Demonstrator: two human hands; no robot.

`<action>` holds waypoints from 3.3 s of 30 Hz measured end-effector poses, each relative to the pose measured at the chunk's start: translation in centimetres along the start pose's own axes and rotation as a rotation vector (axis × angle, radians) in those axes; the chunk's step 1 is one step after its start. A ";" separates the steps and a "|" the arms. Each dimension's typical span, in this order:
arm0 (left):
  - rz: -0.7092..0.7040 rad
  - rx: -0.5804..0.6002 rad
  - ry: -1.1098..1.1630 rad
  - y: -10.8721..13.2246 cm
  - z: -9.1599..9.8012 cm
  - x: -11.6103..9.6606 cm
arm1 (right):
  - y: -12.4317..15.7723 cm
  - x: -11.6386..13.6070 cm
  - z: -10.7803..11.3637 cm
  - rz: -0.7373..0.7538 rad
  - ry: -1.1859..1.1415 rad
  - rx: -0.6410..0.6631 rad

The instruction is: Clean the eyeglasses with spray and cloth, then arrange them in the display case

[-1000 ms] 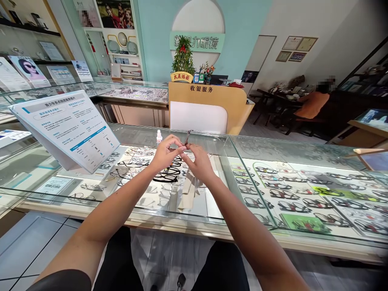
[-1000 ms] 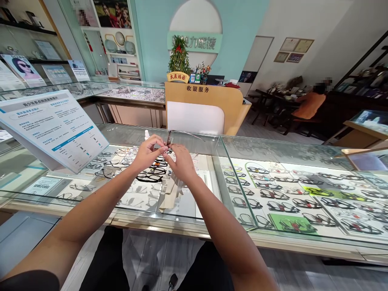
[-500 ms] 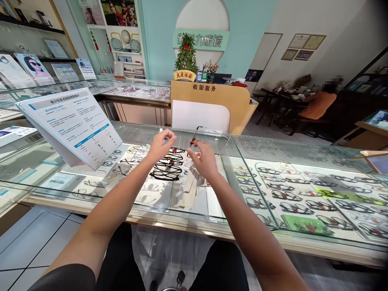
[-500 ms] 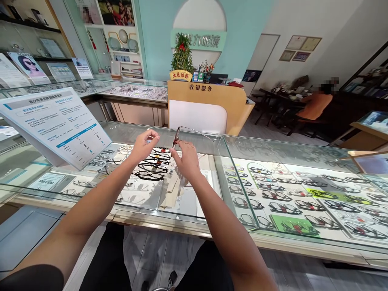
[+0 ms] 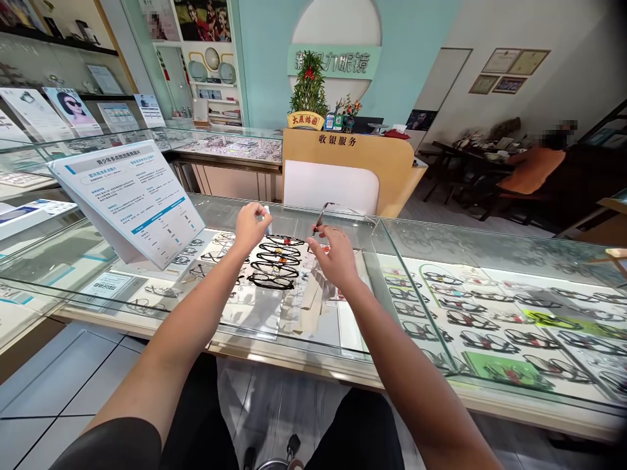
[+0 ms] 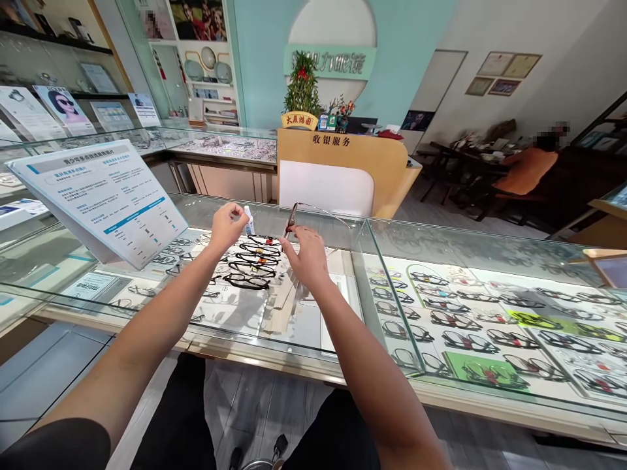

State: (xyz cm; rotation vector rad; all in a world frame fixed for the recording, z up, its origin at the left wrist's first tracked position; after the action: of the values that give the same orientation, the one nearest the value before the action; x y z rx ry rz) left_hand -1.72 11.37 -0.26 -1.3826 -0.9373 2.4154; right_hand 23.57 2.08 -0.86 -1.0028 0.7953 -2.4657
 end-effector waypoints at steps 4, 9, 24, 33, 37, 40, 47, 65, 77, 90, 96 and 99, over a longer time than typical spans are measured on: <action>-0.015 0.003 -0.050 -0.1 -0.1 0.3 | 0.0 0.1 0.0 -0.010 0.004 0.005; 0.016 0.037 -0.127 0.0 -0.4 0.7 | 0.0 0.0 0.0 -0.016 -0.014 0.015; 0.102 0.244 -0.348 1.0 -2.6 2.1 | 0.0 0.1 0.1 -0.031 -0.035 0.020; 0.124 0.409 -0.433 1.8 -4.2 2.1 | -0.1 0.0 0.2 -0.021 -0.027 0.015; -0.021 0.201 -0.228 1.2 -2.3 -0.8 | -0.2 -0.4 0.3 -0.031 -0.010 0.005; -0.081 0.076 0.167 1.3 -0.9 -3.3 | -0.3 -0.5 0.4 -0.040 0.003 -0.003; 0.355 0.510 1.093 4.2 -4.3 -7.1 | -0.3 -0.5 0.7 -0.045 0.009 0.000; 0.225 0.656 0.983 5.4 -5.4 -8.3 | -0.3 -0.6 0.7 -0.038 -0.006 -0.010; 0.330 0.690 0.943 5.4 -5.9 -7.0 | -0.3 -0.5 0.8 -0.039 -0.017 -0.013; 0.328 0.610 0.935 4.6 -5.9 -6.4 | 0.0 1.7 0.4 -0.070 -0.382 0.144; 0.110 0.331 0.624 4.1 -3.4 -6.1 | 0.8 3.3 -1.3 -0.168 -0.774 0.411; 0.024 0.237 0.482 4.3 -2.4 -6.4 | 1.1 4.0 -1.6 -0.182 -0.813 0.468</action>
State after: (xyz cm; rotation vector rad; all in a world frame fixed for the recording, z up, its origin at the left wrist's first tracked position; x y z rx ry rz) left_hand 4.27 6.09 0.73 -1.7655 -0.4993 1.9800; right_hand 19.83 -0.24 -0.44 -1.7230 -0.1299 -1.9249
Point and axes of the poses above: each hand's wrist, its own y-axis away from the middle knuckle, its own z-axis out of the back of the hand, x = y × z, the point moved 9 cm from there along -y, towards the middle knuckle, and after that the axes turned 1 degree about -z, right-handed, at the moved point
